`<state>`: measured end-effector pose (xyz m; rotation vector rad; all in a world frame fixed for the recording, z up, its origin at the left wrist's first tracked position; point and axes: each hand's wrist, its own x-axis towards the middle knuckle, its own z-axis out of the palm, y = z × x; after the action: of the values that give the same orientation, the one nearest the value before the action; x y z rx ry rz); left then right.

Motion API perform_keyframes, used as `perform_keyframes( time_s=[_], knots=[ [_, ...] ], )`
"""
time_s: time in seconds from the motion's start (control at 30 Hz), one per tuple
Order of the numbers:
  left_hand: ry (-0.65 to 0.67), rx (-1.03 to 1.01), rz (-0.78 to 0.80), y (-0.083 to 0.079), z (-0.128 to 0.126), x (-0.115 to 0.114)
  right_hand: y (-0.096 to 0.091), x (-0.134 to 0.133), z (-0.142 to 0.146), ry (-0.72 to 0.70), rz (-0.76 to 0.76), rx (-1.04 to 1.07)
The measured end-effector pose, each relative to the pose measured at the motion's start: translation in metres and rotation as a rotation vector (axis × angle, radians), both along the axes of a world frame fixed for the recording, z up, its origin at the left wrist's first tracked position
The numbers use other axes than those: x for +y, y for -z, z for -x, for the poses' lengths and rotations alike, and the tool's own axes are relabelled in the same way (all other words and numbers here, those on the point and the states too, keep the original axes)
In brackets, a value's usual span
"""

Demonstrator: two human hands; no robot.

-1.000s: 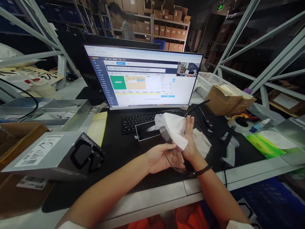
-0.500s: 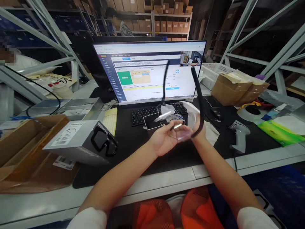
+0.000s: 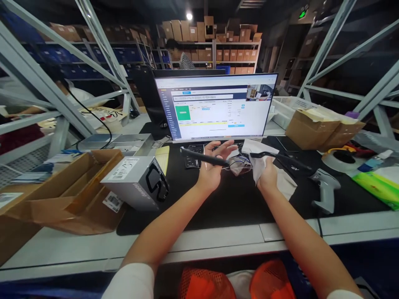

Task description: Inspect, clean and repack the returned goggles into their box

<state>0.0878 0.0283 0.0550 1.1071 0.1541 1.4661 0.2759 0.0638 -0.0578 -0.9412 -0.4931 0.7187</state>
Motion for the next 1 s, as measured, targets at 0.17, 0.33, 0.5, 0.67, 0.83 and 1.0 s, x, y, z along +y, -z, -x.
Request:
perform_keyframes(
  time_s=[0.17,0.33,0.5,0.67,0.83,1.0],
  knots=[
    [0.016,0.024,0.072,-0.009,0.0,-0.012,-0.013,-0.015,0.011,0.044,0.1,-0.205],
    [0.093,0.009,0.093,-0.012,0.002,-0.02,-0.028,-0.031,0.014,0.02,0.22,-0.399],
    [0.076,0.025,0.27,-0.016,0.004,-0.018,-0.035,-0.036,0.015,0.046,0.326,-0.531],
    [0.104,-0.026,0.328,-0.017,0.006,-0.008,-0.042,-0.039,0.019,0.046,0.316,-0.514],
    [0.099,-0.032,0.222,-0.01,0.007,-0.002,-0.04,-0.041,0.017,0.018,0.348,-0.5],
    [0.015,0.016,0.154,-0.01,0.007,-0.004,-0.034,-0.04,0.014,0.004,0.33,-0.495]
  ],
)
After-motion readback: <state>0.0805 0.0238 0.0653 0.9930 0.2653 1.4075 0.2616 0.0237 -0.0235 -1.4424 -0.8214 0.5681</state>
